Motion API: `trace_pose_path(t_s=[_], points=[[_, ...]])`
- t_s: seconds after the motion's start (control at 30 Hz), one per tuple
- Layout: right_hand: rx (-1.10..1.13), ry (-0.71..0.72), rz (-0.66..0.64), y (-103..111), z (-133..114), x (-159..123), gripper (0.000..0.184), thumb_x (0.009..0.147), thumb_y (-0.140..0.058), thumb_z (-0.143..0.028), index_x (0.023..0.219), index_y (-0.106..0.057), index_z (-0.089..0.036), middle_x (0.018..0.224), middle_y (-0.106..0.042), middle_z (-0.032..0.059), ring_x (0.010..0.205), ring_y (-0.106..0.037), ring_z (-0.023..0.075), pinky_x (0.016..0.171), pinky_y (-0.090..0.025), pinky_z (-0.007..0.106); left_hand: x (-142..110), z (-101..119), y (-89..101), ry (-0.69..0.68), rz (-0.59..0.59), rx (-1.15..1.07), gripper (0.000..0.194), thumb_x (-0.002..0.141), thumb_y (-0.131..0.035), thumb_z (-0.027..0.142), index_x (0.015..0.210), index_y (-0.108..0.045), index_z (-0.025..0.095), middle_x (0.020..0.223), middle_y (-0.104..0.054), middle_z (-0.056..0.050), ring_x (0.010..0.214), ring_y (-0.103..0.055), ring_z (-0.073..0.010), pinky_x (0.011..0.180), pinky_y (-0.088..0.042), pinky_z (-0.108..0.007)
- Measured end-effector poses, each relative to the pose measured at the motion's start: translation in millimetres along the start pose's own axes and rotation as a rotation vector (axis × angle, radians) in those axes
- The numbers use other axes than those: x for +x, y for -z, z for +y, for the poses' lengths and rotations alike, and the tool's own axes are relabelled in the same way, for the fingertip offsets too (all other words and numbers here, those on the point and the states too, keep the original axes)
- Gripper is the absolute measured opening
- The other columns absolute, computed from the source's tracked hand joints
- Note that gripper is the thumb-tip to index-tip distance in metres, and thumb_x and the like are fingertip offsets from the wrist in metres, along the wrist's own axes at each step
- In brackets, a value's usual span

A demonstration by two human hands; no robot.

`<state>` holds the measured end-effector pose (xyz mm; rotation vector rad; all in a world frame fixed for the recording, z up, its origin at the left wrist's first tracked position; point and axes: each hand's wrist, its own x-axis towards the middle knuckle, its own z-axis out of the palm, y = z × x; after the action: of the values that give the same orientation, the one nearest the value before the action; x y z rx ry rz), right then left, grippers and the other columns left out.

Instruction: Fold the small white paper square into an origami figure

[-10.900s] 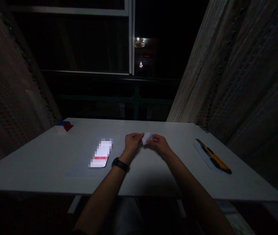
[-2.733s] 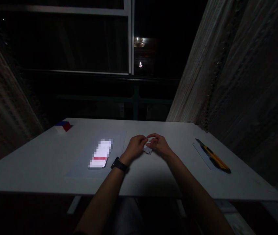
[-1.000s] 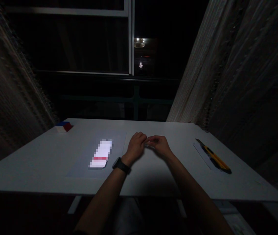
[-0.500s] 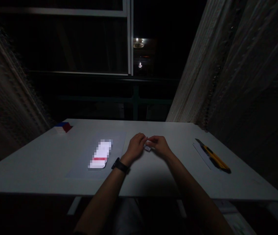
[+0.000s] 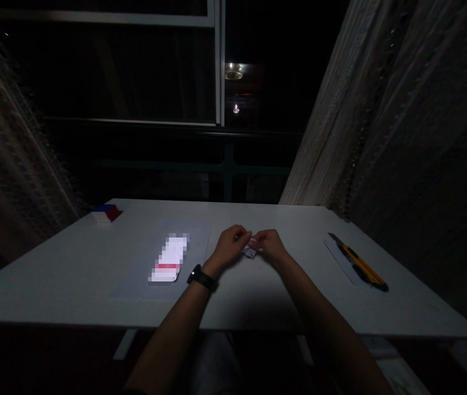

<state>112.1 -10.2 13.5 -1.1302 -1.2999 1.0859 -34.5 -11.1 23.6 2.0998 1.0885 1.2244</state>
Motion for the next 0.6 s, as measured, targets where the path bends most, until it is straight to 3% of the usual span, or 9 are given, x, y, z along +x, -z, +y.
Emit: trace_pose_path(t_s=[0.23,0.43,0.6], points=[[-0.008,0.016,-0.115,1.2,1.1,-0.4,0.027,0.043,-0.078,-0.032,0.050,-0.060,-0.013,0.047,-0.056,-0.0007,0.043,-0.047,0.0094,0.046,-0.035,0.024,-1.8,1.3,0.8,-0.070,0.031,0.176,0.028,0.084,-0.042,0.034,0.065,-0.053,0.017,0.066,-0.053,0.000,0.063,-0.047,-0.0118,0.059,-0.034,-0.024],[0.179,-0.039,-0.110,-0.6,0.7,-2.4,0.043,0.036,-0.081,-0.024,0.069,-0.054,-0.017,0.058,-0.060,-0.0037,0.050,-0.057,0.0136,0.050,-0.043,0.026,-1.1,0.1,-1.1,-0.085,0.053,0.152,0.026,0.084,-0.042,0.031,0.066,-0.052,0.016,0.066,-0.052,0.000,0.064,-0.047,-0.0112,0.059,-0.034,-0.024],[0.213,-0.072,-0.086,-1.2,-1.1,-3.5,0.049,0.036,-0.080,-0.020,0.074,-0.049,-0.020,0.050,-0.056,-0.0068,0.043,-0.055,0.0132,0.043,-0.041,0.024,-0.6,-2.4,-4.4,-0.062,0.058,0.091,0.025,0.083,-0.043,0.032,0.066,-0.053,0.016,0.065,-0.051,0.001,0.063,-0.046,-0.0110,0.059,-0.034,-0.023]])
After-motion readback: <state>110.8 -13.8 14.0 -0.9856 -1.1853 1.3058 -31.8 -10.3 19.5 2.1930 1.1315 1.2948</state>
